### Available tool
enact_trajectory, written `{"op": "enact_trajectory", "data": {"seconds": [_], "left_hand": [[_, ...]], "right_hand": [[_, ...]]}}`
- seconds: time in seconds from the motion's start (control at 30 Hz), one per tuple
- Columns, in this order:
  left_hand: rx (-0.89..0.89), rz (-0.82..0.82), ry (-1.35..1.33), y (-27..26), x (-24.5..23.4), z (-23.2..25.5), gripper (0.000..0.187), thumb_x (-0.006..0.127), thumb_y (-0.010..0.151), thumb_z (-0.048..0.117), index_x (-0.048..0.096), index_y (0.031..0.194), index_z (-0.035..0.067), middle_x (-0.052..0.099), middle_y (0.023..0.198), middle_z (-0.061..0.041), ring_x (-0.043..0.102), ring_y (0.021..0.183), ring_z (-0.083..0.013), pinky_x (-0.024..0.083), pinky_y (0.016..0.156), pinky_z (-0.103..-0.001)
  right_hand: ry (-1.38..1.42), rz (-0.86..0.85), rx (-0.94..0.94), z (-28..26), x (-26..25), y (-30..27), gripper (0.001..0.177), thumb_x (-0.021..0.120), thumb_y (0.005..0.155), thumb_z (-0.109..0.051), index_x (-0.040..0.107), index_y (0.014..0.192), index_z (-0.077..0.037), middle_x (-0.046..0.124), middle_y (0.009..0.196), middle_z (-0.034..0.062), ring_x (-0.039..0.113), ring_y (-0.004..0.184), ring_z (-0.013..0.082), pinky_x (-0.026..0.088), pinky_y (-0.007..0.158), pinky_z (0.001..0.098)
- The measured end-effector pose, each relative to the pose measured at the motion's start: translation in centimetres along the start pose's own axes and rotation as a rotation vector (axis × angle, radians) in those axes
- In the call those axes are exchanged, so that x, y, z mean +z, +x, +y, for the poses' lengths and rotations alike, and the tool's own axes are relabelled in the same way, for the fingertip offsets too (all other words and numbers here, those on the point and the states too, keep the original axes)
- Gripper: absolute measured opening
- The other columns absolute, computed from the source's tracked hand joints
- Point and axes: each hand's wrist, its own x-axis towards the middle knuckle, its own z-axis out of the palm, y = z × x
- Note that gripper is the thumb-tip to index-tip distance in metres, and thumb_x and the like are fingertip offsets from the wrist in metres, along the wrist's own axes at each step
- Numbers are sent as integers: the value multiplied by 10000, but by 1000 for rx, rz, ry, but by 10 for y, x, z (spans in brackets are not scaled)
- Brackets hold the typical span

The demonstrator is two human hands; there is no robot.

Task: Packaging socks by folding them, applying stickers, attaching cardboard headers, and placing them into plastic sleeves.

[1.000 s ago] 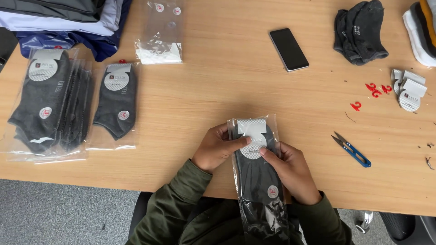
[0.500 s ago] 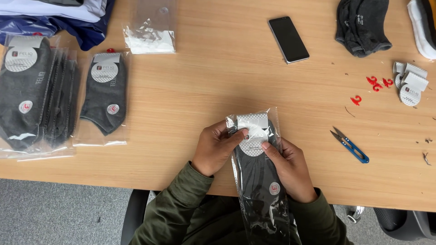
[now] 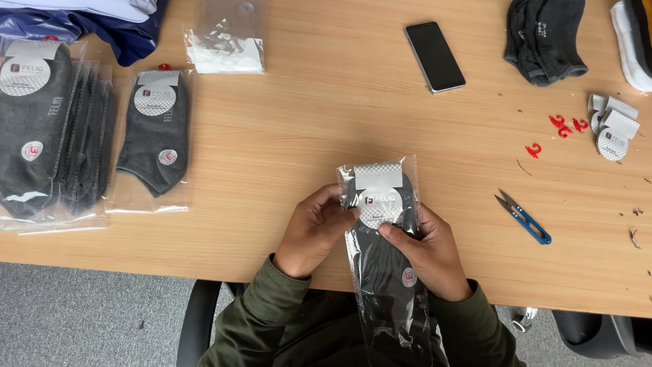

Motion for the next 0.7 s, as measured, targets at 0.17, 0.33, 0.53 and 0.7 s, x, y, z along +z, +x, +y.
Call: {"op": "enact_trajectory", "data": {"seconds": [0.17,0.33,0.53,0.7], "left_hand": [[-48,-37,-125,0,-2,11,398,766,875,-8,655,1252,-70,628,953,-109,698,917,-146,643,783,-296],[-153,-21,-169,-1,-5,6,334,721,895,6,677,1223,-45,682,988,-83,694,924,-106,650,801,-282],[-89,23,-62,9,-10,-19,275,727,824,-53,719,1096,-13,606,878,-89,654,847,-119,648,724,-292],[-75,50,22,7,-6,-12,285,717,786,-63,729,1061,12,620,871,-98,648,841,-131,632,741,-298]], "right_hand": [[-11,20,23,-1,1,-2,343,814,828,-25,718,1147,53,778,973,152,642,943,175,586,863,399],[-19,14,41,5,-2,0,350,816,822,-15,722,1151,60,782,976,157,653,938,181,588,861,399],[-16,15,44,12,-5,0,364,816,815,1,729,1166,50,785,996,160,658,967,182,583,890,407],[-39,18,49,16,-7,1,363,817,819,-4,729,1167,53,790,1002,166,659,968,178,587,885,405]]}}
